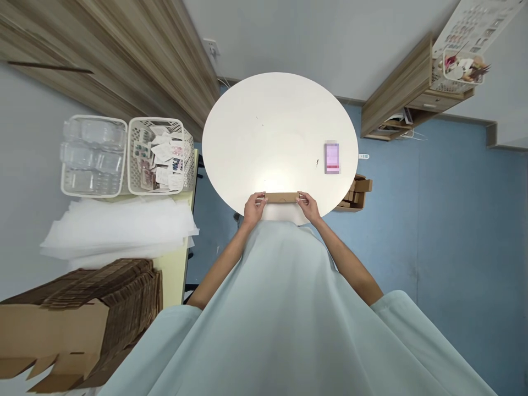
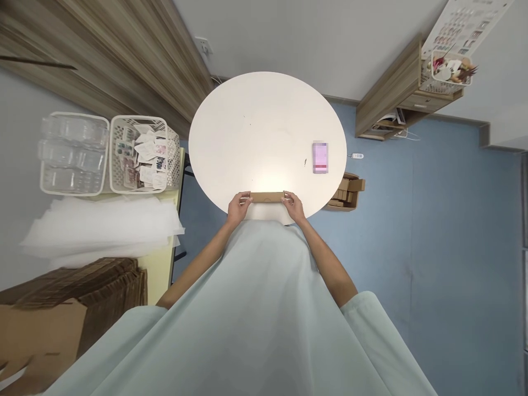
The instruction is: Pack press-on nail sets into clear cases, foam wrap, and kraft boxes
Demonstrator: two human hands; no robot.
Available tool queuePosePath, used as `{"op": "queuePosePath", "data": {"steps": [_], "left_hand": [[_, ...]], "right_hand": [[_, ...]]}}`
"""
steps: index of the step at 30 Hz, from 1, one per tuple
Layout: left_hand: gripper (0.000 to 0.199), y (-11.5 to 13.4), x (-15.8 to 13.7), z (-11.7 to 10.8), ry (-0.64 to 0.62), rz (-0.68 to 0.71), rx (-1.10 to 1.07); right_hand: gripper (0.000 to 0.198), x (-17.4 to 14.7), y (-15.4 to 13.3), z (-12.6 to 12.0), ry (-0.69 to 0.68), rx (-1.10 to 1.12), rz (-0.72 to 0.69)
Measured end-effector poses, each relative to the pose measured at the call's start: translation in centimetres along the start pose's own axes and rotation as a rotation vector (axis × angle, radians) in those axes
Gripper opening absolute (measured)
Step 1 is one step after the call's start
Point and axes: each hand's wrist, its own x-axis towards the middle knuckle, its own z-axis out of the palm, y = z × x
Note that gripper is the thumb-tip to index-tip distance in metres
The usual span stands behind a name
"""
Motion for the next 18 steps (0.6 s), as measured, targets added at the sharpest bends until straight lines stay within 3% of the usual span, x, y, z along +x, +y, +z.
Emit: {"op": "queuePosePath", "data": {"steps": [5,10,18], "left_hand": [[0.019,0.9,1.1,0.0,0.047,0.009,0.066],[0.023,1.0,1.1,-0.3,0.021,-0.061,0.083],[0.032,-2.1,-3.2,0.2,-0.028,-0.151,0.066]], "right_hand": [[0.051,0.5,-0.5,0.2,0.003,0.013,-0.041],[0.05,-0.1,-0.6,0.4,0.03,0.019,-0.021],[0.052,-4.1,2.4,0.4,-0.027,0.064,-0.011]]}}
